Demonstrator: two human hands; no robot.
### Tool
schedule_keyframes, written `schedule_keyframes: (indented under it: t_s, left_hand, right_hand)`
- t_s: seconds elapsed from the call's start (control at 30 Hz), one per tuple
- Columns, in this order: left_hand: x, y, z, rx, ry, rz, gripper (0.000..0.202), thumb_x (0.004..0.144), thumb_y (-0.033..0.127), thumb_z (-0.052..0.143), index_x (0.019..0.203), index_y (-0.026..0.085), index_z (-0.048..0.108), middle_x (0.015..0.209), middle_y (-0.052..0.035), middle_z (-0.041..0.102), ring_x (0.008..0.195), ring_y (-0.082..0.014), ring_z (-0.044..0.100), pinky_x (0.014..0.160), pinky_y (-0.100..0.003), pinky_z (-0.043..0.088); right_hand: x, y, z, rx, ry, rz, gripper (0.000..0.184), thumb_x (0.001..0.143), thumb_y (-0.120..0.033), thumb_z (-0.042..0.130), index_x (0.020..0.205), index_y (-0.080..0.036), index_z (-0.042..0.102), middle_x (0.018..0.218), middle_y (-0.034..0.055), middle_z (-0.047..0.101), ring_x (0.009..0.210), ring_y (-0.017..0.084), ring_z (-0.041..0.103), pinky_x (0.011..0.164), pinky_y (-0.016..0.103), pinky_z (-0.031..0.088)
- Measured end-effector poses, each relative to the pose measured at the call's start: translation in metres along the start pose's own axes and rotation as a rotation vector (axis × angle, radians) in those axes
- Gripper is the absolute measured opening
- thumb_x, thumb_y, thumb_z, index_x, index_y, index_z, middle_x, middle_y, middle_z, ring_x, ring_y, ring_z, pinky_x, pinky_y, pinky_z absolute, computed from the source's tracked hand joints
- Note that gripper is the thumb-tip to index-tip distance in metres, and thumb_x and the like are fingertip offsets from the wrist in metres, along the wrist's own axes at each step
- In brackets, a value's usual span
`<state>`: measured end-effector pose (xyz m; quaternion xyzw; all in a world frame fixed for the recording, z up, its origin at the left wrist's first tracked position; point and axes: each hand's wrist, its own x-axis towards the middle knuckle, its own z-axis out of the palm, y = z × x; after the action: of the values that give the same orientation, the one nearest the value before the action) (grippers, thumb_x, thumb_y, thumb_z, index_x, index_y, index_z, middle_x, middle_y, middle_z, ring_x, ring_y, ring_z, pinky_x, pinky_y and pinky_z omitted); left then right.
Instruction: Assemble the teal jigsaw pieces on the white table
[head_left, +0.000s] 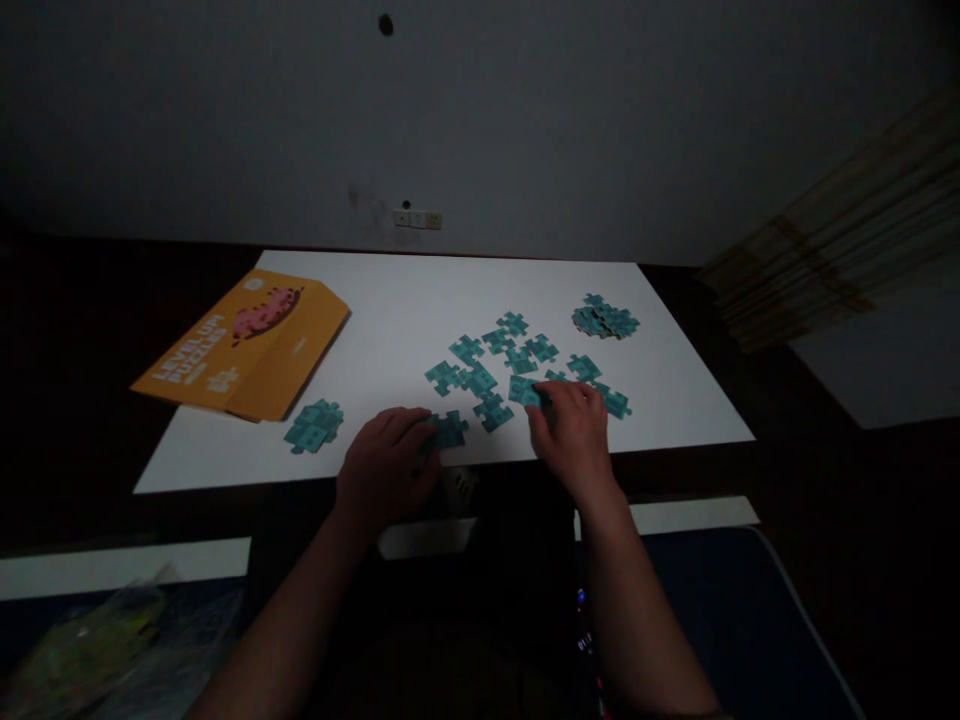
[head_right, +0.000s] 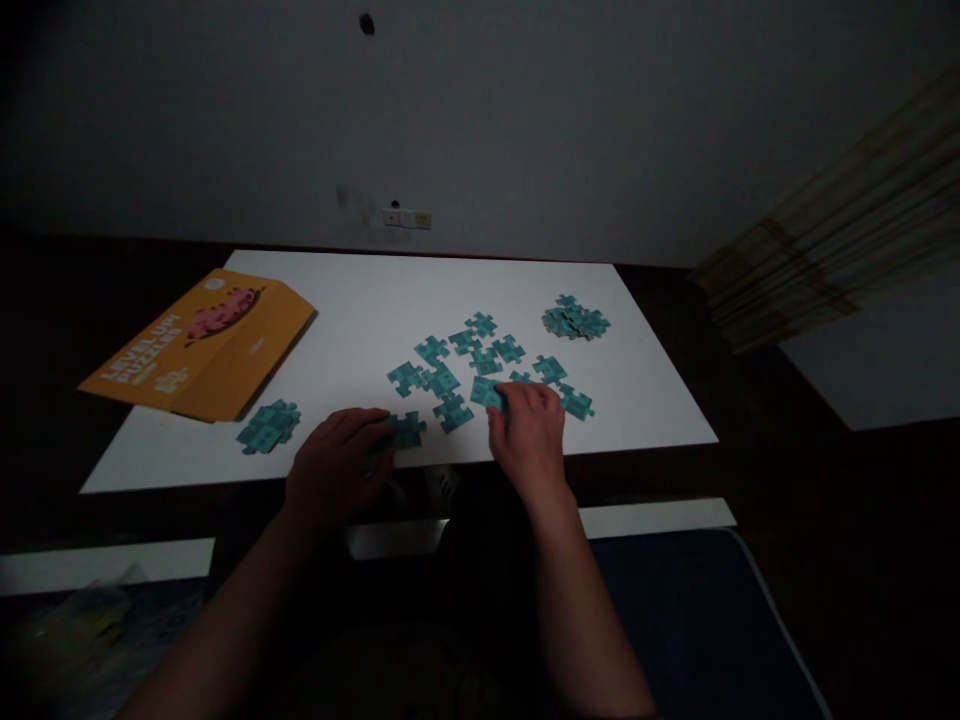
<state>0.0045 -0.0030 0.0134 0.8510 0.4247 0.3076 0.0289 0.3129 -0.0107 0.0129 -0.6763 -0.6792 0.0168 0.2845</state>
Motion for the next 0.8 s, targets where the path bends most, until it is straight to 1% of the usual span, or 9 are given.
schedule_keyframes:
  t_s: [0.13, 0.23, 0.3, 0.37, 0.43, 0.5, 0.63, 0.73, 0.8]
  left_hand:
    - [0.000, 0.001, -0.001, -0.008, -0.004, -0.006, 0.021, 0.098, 0.021, 0.071, 0.118, 0.025, 0.072, 0.128, -0.0112, 0.080, 0.117, -0.0345, 0.074, 0.098, -0.056, 0.066]
    - [0.000, 0.001, 0.000, -0.018, 0.004, 0.000, 0.021, 0.097, 0.020, 0.071, 0.118, 0.025, 0.071, 0.128, -0.0116, 0.080, 0.118, -0.0348, 0.074, 0.098, -0.057, 0.067]
    - [-0.001, 0.000, 0.000, -0.013, 0.005, -0.002, 0.021, 0.097, 0.020, 0.071, 0.117, 0.024, 0.071, 0.128, -0.0118, 0.080, 0.118, -0.0352, 0.074, 0.099, -0.057, 0.066]
    - [-0.002, 0.000, 0.001, -0.013, 0.003, 0.000, 0.021, 0.097, 0.020, 0.072, 0.117, 0.024, 0.070, 0.128, -0.0119, 0.080, 0.117, -0.0351, 0.074, 0.100, -0.057, 0.066]
    - [-0.003, -0.001, 0.002, -0.020, 0.005, 0.004, 0.021, 0.096, 0.020, 0.072, 0.117, 0.024, 0.070, 0.128, -0.0118, 0.080, 0.117, -0.0345, 0.074, 0.100, -0.056, 0.066]
    - [-0.003, -0.001, 0.002, -0.026, 0.009, 0.011, 0.021, 0.096, 0.020, 0.072, 0.117, 0.024, 0.071, 0.128, -0.0115, 0.079, 0.117, -0.0337, 0.074, 0.100, -0.055, 0.065]
    - [-0.002, -0.001, 0.002, -0.022, -0.008, 0.009, 0.018, 0.098, 0.020, 0.071, 0.116, 0.023, 0.071, 0.127, -0.0120, 0.080, 0.116, -0.0332, 0.074, 0.101, -0.055, 0.065]
    - [-0.002, -0.001, 0.003, -0.027, -0.011, 0.011, 0.017, 0.099, 0.021, 0.070, 0.116, 0.022, 0.072, 0.128, -0.0124, 0.079, 0.117, -0.0331, 0.073, 0.102, -0.055, 0.064]
    - [-0.002, -0.001, 0.003, -0.029, -0.008, 0.014, 0.017, 0.099, 0.021, 0.069, 0.115, 0.022, 0.072, 0.127, -0.0120, 0.080, 0.117, -0.0327, 0.073, 0.102, -0.055, 0.064]
  right_hand:
    - [-0.008, 0.004, -0.005, 0.036, 0.050, 0.001, 0.035, 0.107, -0.043, 0.064, 0.134, -0.023, 0.075, 0.133, 0.0192, 0.075, 0.127, 0.041, 0.064, 0.111, 0.061, 0.052]
    - [-0.021, 0.010, -0.014, 0.106, 0.037, 0.013, 0.033, 0.108, -0.042, 0.061, 0.130, -0.024, 0.076, 0.120, 0.0161, 0.078, 0.113, 0.036, 0.071, 0.102, 0.056, 0.057]
    - [-0.030, 0.016, -0.021, 0.124, 0.024, 0.031, 0.030, 0.108, -0.041, 0.060, 0.127, -0.026, 0.078, 0.112, 0.0138, 0.080, 0.106, 0.035, 0.072, 0.098, 0.054, 0.059]
    - [-0.037, 0.021, -0.026, 0.115, 0.036, 0.045, 0.027, 0.108, -0.040, 0.060, 0.121, -0.027, 0.080, 0.109, 0.0130, 0.081, 0.105, 0.036, 0.072, 0.098, 0.055, 0.059]
    - [-0.040, 0.027, -0.030, 0.102, 0.045, 0.039, 0.024, 0.109, -0.038, 0.060, 0.116, -0.028, 0.081, 0.111, 0.0128, 0.082, 0.107, 0.036, 0.072, 0.100, 0.056, 0.058]
    - [-0.041, 0.032, -0.031, 0.086, 0.040, 0.018, 0.023, 0.109, -0.036, 0.060, 0.113, -0.029, 0.082, 0.113, 0.0119, 0.082, 0.109, 0.036, 0.073, 0.101, 0.056, 0.058]
    - [-0.040, 0.038, -0.027, 0.037, 0.042, -0.051, 0.025, 0.108, -0.032, 0.059, 0.114, -0.029, 0.083, 0.112, 0.0106, 0.083, 0.105, 0.034, 0.073, 0.097, 0.054, 0.059]
    - [-0.035, 0.034, -0.024, -0.040, 0.043, -0.090, 0.027, 0.108, -0.029, 0.057, 0.115, -0.029, 0.084, 0.112, 0.0109, 0.083, 0.103, 0.033, 0.073, 0.096, 0.053, 0.058]
    - [-0.026, 0.025, -0.022, -0.084, 0.040, -0.100, 0.027, 0.108, -0.029, 0.058, 0.115, -0.028, 0.084, 0.113, 0.0112, 0.084, 0.104, 0.033, 0.073, 0.096, 0.053, 0.057]
